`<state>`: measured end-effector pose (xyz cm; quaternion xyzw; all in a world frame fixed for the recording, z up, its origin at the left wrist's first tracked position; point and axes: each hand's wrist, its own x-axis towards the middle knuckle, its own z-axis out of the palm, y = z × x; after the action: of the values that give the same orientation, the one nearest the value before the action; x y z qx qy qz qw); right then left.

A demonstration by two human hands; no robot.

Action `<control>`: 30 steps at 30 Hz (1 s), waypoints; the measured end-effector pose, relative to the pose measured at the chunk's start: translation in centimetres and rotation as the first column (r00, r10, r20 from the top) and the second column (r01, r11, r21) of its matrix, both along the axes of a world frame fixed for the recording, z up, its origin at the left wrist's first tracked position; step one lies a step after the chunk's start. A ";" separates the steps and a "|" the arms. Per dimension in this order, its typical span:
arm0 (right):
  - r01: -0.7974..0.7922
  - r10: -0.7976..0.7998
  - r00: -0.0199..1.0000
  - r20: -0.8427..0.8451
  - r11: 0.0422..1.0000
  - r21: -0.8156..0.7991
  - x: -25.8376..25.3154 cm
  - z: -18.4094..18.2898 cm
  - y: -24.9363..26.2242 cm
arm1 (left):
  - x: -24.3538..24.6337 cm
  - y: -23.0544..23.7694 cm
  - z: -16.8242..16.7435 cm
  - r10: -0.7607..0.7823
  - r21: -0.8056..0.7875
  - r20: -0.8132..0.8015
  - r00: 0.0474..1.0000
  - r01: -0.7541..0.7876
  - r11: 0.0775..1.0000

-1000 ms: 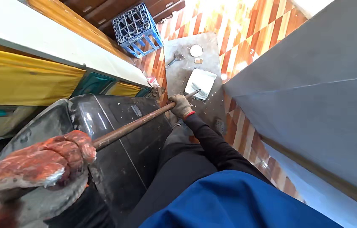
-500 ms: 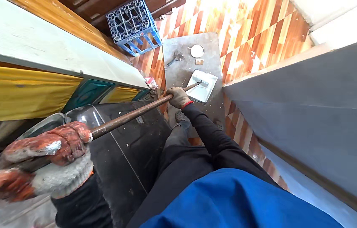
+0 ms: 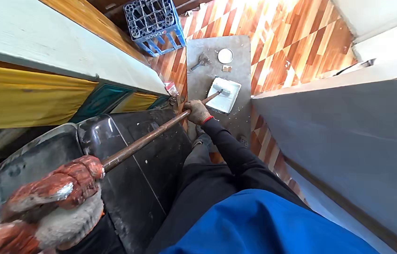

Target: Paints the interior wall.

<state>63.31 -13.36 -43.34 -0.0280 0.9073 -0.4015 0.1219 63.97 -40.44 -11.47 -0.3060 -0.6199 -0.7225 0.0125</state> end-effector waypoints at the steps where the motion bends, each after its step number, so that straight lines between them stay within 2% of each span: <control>1: -0.013 0.013 1.000 0.009 1.000 0.005 -0.3 -0.3 -0.2 | 0.0 0.1 0.1 0.017 0.004 0.009 1.000 -0.017 1.000; 6: -0.106 0.104 0.994 0.039 0.994 0.033 -2.6 -1.7 -1.4 | -0.5 -1.0 0.0 0.036 0.041 0.014 0.999 -0.037 0.998; 11: -0.126 0.124 0.991 0.047 0.990 0.055 -2.2 -0.9 -1.7 | 0.7 -1.8 0.3 0.069 0.044 0.001 0.998 -0.069 0.997; 14: -0.091 0.091 0.996 -0.005 0.995 0.026 0.2 2.0 -1.8 | 3.4 -1.1 3.2 0.074 -0.006 0.018 0.997 -0.074 0.997; 17: -0.083 0.085 0.995 -0.044 0.996 0.038 3.1 4.0 -2.5 | 6.5 -5.4 5.5 -0.032 -0.097 0.111 0.993 0.043 0.994; 20: -0.101 0.100 0.990 -0.099 0.995 -0.001 6.4 4.3 -2.4 | 10.8 -5.2 5.9 0.041 -0.016 0.151 0.988 -0.039 0.999; 23: -0.150 0.147 0.984 -0.101 0.988 -0.027 9.2 3.4 -1.0 | 13.5 -3.1 5.5 0.027 -0.112 0.072 0.997 -0.019 0.994; 25: -0.170 0.165 0.982 -0.097 0.984 -0.050 11.3 2.6 -0.1 | 17.9 -3.5 7.1 0.132 -0.214 0.199 0.971 -0.089 0.973; 27: -0.177 0.169 0.981 -0.092 0.981 -0.076 13.5 1.9 0.8 | 23.7 -1.5 9.9 0.364 -0.329 0.301 0.881 -0.263 0.907; 28: -0.175 0.167 0.982 -0.090 0.981 -0.088 14.8 1.6 1.0 | 26.4 -0.6 11.4 0.418 -0.468 0.344 0.841 -0.232 0.852; 29: -0.171 0.162 0.983 -0.089 0.980 -0.104 15.9 1.4 1.1 | 28.4 -0.1 12.9 0.420 -0.672 0.393 0.818 -0.057 0.739; 30: -0.176 0.166 0.982 -0.094 0.978 -0.111 16.6 1.2 1.4 | 29.3 1.9 14.1 0.445 -0.824 0.418 0.792 0.126 0.552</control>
<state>79.88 -12.01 -42.16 -0.1300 0.8803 -0.4414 0.1156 93.29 -38.55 2.64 0.0237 -0.8799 -0.4019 -0.2525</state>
